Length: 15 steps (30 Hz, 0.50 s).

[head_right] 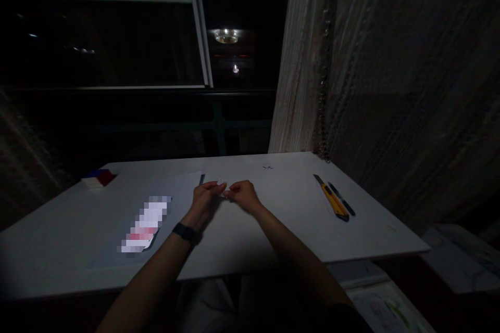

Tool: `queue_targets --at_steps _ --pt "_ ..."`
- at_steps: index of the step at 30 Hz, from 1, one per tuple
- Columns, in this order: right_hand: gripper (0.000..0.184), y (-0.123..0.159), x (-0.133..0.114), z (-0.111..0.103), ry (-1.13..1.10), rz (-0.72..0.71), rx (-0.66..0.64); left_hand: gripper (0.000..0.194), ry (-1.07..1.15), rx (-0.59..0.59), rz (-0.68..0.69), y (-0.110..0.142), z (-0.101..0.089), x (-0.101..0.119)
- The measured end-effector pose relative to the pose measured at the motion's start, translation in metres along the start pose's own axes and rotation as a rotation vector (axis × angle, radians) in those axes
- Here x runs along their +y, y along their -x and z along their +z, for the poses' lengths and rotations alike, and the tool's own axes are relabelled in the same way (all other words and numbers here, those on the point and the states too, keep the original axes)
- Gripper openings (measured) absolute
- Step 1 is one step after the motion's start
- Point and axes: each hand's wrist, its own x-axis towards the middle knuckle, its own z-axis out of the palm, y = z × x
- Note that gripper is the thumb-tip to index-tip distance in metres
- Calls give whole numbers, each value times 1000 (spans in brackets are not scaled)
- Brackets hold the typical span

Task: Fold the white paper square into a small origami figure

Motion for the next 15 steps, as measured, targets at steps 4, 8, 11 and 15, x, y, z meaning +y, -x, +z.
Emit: queue_targets --at_steps 4,8,11,15 --pt "25 1 -5 -1 120 -58 49 34 3 -19 -4 0 1 0" --pt "26 1 -5 -3 248 -49 95 43 50 -80 -11 3 4 1" --pt "23 3 -8 -4 428 -25 216 54 71 -85 27 3 6 1" --pt "23 11 -17 0 875 -113 368 45 -113 -113 96 3 8 -3"
